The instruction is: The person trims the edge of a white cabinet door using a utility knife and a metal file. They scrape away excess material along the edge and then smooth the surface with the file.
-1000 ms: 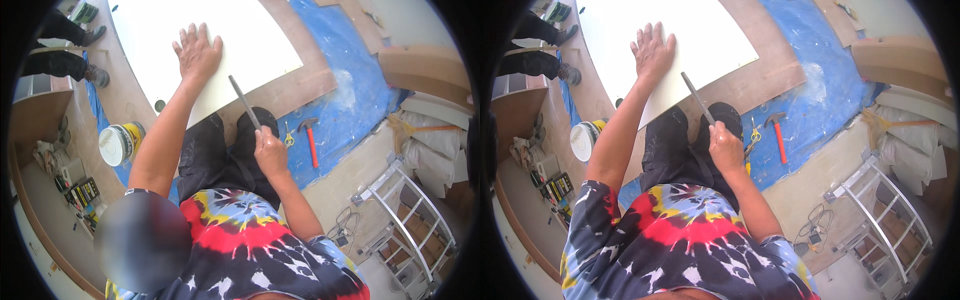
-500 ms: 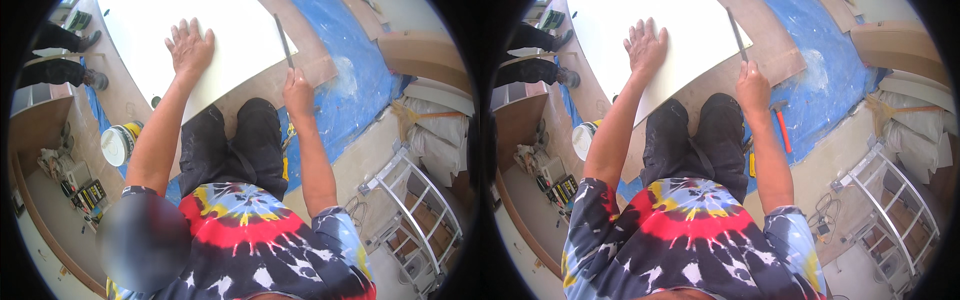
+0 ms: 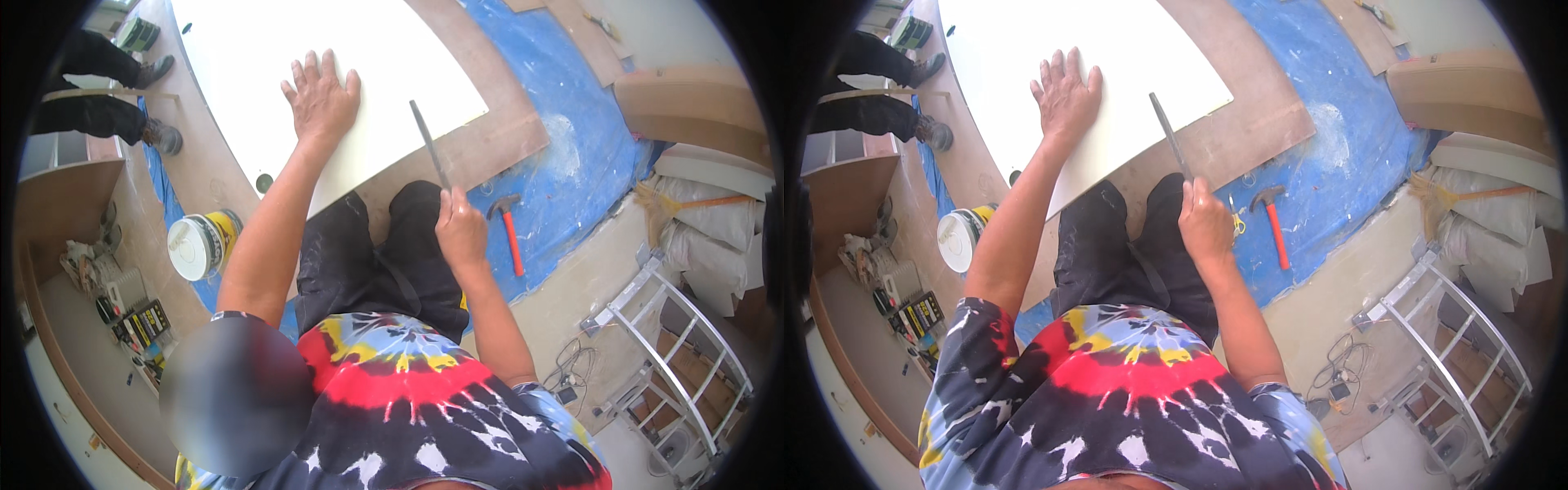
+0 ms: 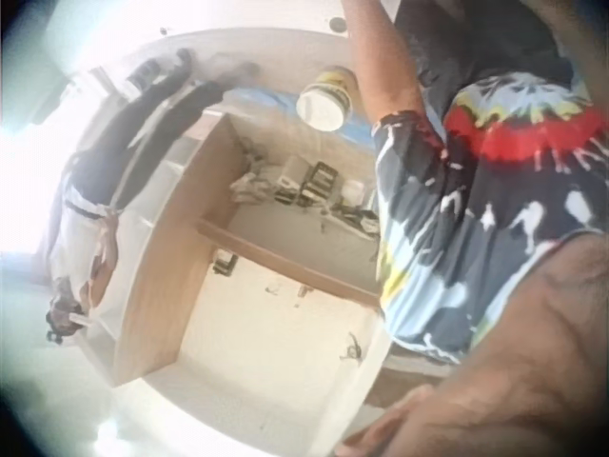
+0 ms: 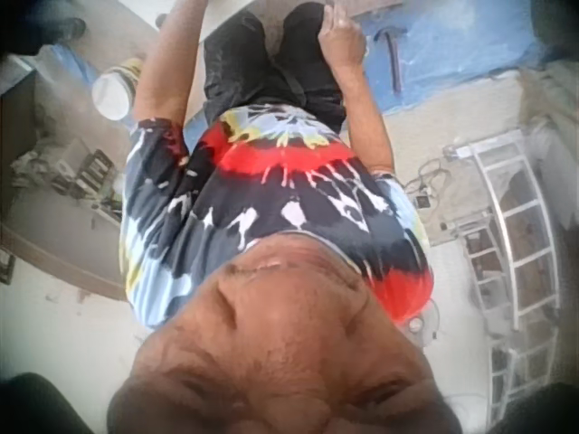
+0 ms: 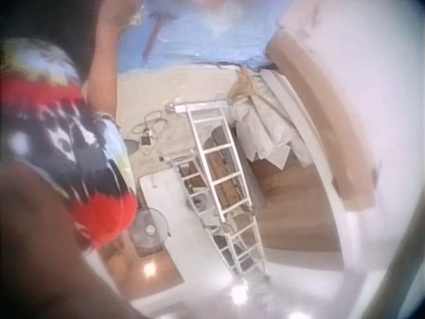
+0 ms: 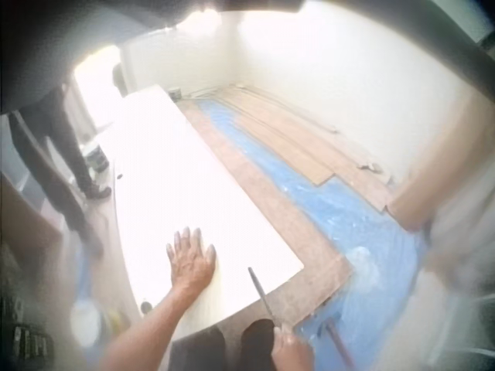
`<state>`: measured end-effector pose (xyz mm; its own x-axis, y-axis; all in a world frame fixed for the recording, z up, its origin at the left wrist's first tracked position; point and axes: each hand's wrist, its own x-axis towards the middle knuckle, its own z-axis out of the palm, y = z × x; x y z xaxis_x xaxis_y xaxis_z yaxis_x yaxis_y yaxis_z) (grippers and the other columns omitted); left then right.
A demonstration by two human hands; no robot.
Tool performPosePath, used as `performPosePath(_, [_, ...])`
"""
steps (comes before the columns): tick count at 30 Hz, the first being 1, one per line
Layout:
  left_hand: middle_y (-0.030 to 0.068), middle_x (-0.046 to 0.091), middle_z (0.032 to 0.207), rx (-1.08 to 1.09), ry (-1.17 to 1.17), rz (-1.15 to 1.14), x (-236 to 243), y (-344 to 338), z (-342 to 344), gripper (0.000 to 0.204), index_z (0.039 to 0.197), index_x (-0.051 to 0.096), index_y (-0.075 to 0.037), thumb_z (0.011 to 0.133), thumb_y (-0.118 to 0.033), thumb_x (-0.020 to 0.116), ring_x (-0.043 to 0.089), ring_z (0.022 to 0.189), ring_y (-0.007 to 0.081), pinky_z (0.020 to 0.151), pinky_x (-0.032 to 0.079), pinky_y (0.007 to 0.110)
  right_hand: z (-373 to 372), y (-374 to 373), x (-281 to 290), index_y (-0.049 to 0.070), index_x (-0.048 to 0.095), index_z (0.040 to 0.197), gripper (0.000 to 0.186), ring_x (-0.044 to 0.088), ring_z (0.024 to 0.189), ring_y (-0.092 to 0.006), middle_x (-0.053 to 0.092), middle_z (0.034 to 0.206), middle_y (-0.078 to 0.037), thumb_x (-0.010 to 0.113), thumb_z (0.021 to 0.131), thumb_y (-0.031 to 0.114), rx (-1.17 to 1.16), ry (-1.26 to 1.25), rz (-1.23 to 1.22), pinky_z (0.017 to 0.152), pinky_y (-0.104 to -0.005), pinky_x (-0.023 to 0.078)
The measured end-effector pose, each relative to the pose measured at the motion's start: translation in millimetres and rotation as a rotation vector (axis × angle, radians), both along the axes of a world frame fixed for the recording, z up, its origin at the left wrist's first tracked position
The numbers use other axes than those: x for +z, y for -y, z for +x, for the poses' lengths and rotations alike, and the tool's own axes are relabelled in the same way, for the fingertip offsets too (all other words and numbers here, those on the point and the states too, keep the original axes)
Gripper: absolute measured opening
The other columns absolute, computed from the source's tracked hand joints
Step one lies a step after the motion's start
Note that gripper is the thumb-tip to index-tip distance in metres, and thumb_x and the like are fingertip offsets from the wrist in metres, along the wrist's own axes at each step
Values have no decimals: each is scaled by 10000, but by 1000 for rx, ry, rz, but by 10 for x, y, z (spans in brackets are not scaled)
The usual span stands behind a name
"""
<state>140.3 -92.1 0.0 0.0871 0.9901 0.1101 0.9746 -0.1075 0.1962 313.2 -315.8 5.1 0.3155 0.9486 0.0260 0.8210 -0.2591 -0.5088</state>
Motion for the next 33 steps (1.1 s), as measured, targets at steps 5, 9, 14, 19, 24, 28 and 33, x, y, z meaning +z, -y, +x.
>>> performPosePath(5, [184, 272, 1637, -31, 21, 23, -51, -32, 3, 691, 1577, 322, -110, 997, -480, 386, 151, 1546, 379, 1258, 78, 554, 134, -388, 81, 41, 571, 950, 266, 671, 749, -473, 676, 755, -251, 474, 1055, 265, -37, -16, -87, 615, -552, 528])
performPosePath(9, [196, 263, 1636, -17, -60, 23, -41, 0, -14, 686, 1574, 324, -101, 1007, -482, 378, 138, 1546, 383, 1261, 79, 546, -31, 24, 88, 59, 573, 948, 284, 673, 782, -481, 682, 802, -276, 493, 1048, 313, -12, -15, -183, 678, -591, 528])
performPosePath(14, [212, 284, 1622, -70, 56, 77, -56, -21, 3, 665, 1558, 342, -73, 1004, -438, 385, 147, 1538, 416, 1253, 85, 571, 204, -451, 42, 58, 580, 975, 256, 674, 751, -475, 679, 776, -268, 508, 1043, 294, -74, -15, -94, 661, -583, 532])
performPosePath(19, [209, 270, 1630, -21, 43, 33, 22, 7, -23, 664, 1563, 335, -76, 1006, -435, 374, 141, 1540, 412, 1254, 84, 569, -7, -73, 54, 42, 591, 1008, 304, 663, 793, -492, 676, 802, -285, 456, 1059, 309, -38, -24, -151, 672, -601, 514])
performPosePath(24, [194, 254, 1640, -47, 30, -4, 18, 7, 38, 677, 1572, 326, -91, 1007, -460, 383, 129, 1547, 391, 1257, 78, 559, 318, -607, 100, 32, 578, 1005, 292, 650, 788, -509, 676, 803, -276, 448, 1059, 287, -125, -25, -69, 678, -599, 502])
performPosePath(28, [188, 253, 1642, -11, 30, -16, 4, -17, -2, 682, 1573, 324, -89, 1008, -467, 385, 123, 1547, 395, 1257, 72, 558, -175, 212, -71, 51, 568, 992, 284, 655, 803, -502, 681, 827, -274, 461, 1057, 306, -36, -132, -79, 695, -602, 514])
performPosePath(33, [193, 270, 1635, -52, 28, 29, -80, -14, -1, 678, 1571, 330, -90, 1009, -467, 372, 131, 1546, 395, 1257, 80, 559, 264, -516, 103, 48, 576, 1001, 287, 661, 783, -495, 678, 801, -272, 439, 1063, 293, -84, -11, -142, 701, -590, 522])
